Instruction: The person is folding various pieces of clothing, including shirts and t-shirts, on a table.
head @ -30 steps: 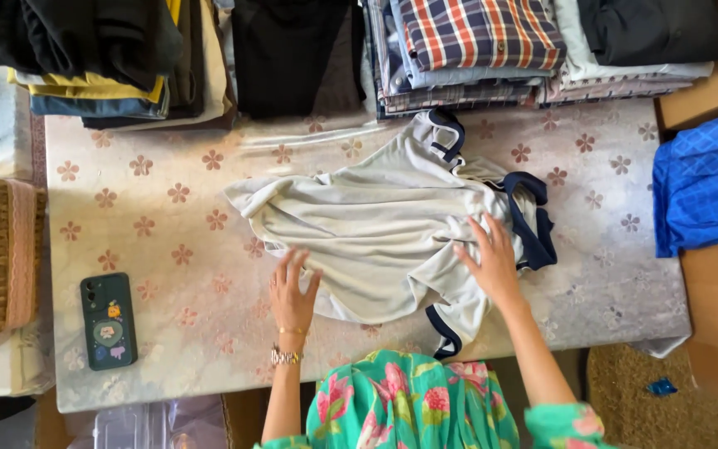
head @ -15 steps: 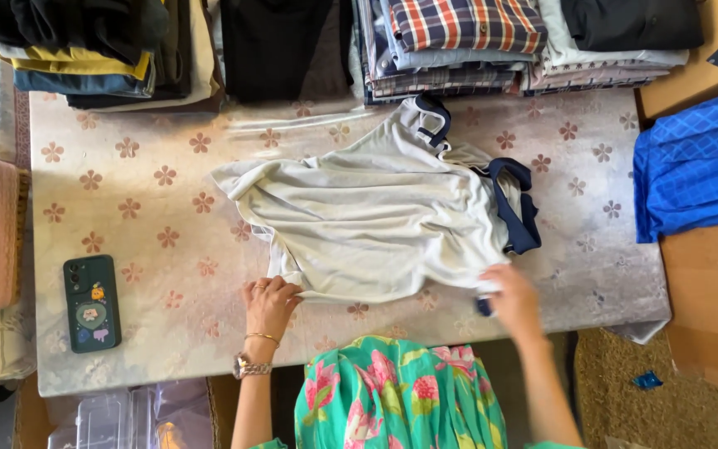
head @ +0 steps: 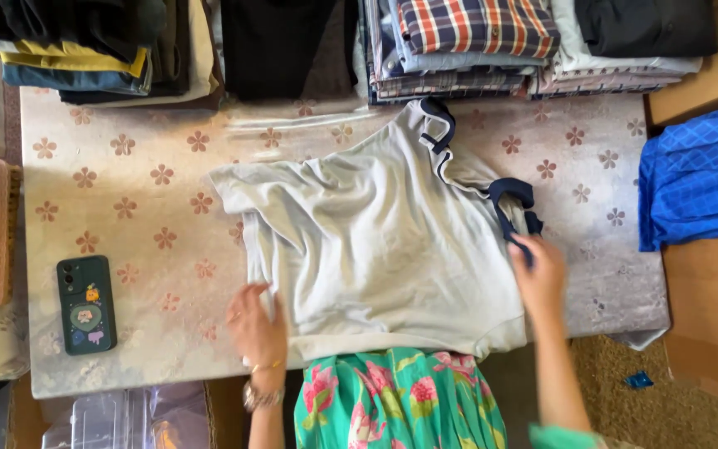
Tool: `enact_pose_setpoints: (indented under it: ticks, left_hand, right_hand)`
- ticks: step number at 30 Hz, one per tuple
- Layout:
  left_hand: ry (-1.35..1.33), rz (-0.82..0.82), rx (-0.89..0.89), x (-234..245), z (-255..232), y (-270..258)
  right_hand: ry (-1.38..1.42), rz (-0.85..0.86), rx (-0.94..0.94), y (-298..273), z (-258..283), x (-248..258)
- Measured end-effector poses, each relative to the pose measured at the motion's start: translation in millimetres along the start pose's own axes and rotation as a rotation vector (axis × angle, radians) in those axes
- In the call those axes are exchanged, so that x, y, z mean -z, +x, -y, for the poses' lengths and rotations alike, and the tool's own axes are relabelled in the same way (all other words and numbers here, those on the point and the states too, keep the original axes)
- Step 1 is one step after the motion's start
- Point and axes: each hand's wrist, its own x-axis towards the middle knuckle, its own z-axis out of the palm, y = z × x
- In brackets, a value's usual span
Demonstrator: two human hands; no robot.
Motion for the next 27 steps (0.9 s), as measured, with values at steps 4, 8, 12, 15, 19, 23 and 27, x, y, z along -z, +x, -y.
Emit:
enact_pose_setpoints:
  ticks: [4,8,12,15,19,23,27]
  left_hand:
    - [-0.174,0.027,-0.303,-35,-55,71]
    - [-0.002,0.142,-0.199,-94,-39,115]
    - [0.051,0.062,-0.242,-106,-29,141]
    - [0.065,0.099,-0.252,-110,-30,173]
    - [0.052,0.084,-0.27,-108,-43,211]
    - [0.052,0.138,-0.259,-105,-56,242]
    - [-0.048,0.175,-0.27,-92,-59,251]
  right_hand:
    - [-0.326,0.036,0.366,52,25,-108]
    - [-0.576,0.126,0.369,78,19,-157]
    - [-0.562,0.083,0.227,97,6,-158]
    - [-0.509,0.04,0.168,121,-1,-157]
    - [-0.484,0.022,0.088,145,-14,-149]
    - [-0.511,0.013,0.053,174,-22,-150]
    - [-0.539,0.035,0.152,179,-28,-133]
